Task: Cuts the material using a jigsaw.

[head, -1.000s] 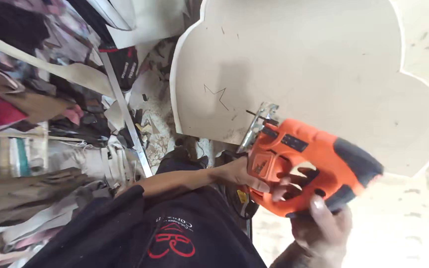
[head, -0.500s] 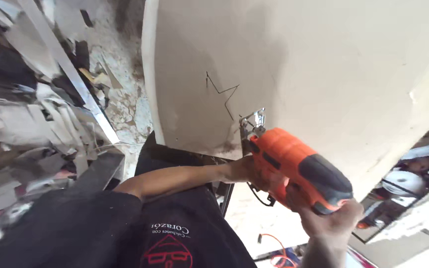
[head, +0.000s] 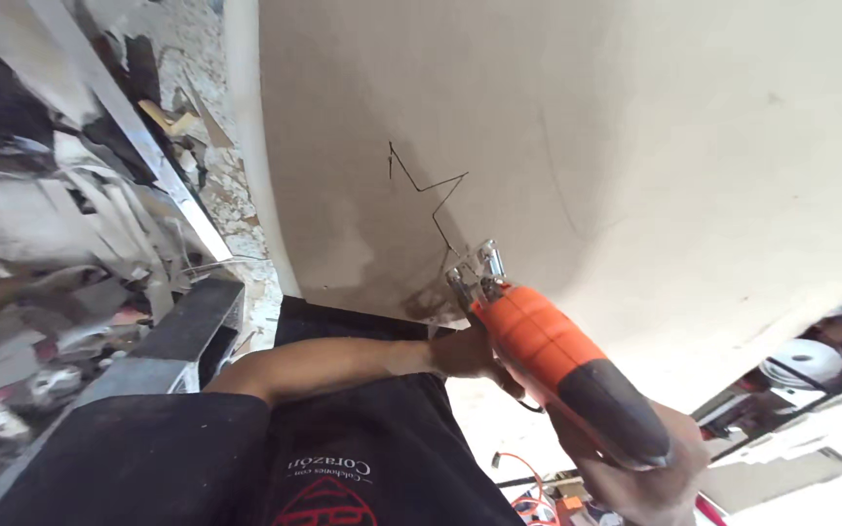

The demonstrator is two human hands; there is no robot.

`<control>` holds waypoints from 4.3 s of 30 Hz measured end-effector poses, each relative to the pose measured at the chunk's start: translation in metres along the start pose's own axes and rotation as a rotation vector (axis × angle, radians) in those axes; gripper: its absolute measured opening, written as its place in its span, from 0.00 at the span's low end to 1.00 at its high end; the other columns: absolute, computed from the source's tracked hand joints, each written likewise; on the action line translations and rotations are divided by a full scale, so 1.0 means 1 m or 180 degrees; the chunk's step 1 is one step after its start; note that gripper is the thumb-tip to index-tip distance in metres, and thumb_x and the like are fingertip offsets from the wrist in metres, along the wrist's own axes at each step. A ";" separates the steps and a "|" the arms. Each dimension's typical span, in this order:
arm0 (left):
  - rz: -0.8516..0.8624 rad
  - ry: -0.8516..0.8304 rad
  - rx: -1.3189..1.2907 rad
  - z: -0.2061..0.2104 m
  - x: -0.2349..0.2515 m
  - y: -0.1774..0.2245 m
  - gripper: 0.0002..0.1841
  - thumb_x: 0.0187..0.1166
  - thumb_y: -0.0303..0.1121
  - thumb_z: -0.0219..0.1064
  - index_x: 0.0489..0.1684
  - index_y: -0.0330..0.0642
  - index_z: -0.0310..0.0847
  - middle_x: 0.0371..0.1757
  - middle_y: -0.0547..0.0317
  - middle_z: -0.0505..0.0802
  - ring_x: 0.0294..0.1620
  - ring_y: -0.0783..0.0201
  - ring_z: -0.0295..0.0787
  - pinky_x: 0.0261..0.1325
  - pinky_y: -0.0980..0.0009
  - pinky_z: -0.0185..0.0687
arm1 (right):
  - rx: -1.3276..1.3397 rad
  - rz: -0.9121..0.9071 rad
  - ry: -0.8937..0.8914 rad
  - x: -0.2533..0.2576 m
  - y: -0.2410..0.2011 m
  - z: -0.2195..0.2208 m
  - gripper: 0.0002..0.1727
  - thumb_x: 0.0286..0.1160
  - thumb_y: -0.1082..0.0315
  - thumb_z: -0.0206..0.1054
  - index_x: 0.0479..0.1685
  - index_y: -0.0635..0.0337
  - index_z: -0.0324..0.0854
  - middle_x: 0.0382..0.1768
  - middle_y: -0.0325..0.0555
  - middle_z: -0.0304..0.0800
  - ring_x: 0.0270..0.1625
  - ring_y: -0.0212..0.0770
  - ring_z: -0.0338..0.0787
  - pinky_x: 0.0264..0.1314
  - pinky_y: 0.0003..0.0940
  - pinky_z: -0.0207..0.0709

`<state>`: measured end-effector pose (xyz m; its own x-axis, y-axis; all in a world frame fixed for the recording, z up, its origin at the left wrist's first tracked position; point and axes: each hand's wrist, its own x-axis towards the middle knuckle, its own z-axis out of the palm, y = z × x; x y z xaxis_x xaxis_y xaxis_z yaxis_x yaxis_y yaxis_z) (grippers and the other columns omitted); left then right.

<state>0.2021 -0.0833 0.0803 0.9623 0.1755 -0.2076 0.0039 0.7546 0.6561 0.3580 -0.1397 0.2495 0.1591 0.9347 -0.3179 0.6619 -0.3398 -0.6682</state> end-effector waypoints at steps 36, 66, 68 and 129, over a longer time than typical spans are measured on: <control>-0.0232 0.3375 0.0518 -0.148 -0.187 -0.010 0.35 0.54 0.60 0.86 0.58 0.55 0.81 0.47 0.80 0.95 0.49 0.79 0.93 0.54 0.74 0.93 | -0.0915 0.0278 -0.0711 0.025 0.009 0.006 0.25 0.70 0.44 0.72 0.49 0.59 0.80 0.37 0.41 0.92 0.41 0.25 0.89 0.48 0.20 0.81; -0.0156 0.3788 0.0818 -0.126 -0.200 -0.054 0.36 0.58 0.54 0.86 0.61 0.43 0.80 0.47 0.64 0.96 0.45 0.68 0.96 0.49 0.66 0.96 | -0.1461 -0.0434 -0.1334 0.084 -0.003 -0.009 0.21 0.67 0.57 0.80 0.47 0.65 0.83 0.39 0.49 0.91 0.44 0.33 0.90 0.55 0.27 0.83; -0.0322 0.3828 0.0796 -0.125 -0.204 -0.056 0.36 0.57 0.55 0.86 0.59 0.41 0.81 0.45 0.60 0.96 0.44 0.65 0.96 0.49 0.64 0.96 | -0.1413 -0.0397 -0.1307 0.079 0.000 -0.013 0.20 0.66 0.59 0.82 0.49 0.62 0.84 0.41 0.48 0.93 0.44 0.33 0.91 0.54 0.28 0.84; 0.0510 0.3850 0.0005 -0.120 -0.182 -0.064 0.35 0.60 0.50 0.86 0.66 0.45 0.80 0.56 0.67 0.94 0.57 0.71 0.93 0.61 0.70 0.92 | -0.1529 -0.0512 -0.1490 0.092 -0.003 -0.019 0.16 0.72 0.54 0.76 0.51 0.51 0.85 0.49 0.25 0.93 0.58 0.15 0.86 0.66 0.14 0.77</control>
<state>-0.0057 -0.0876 -0.0112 0.0781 0.7426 -0.6652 -0.0906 0.6698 0.7370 0.3841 -0.0501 0.2349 -0.2299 0.7895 -0.5691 0.9192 -0.0160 -0.3935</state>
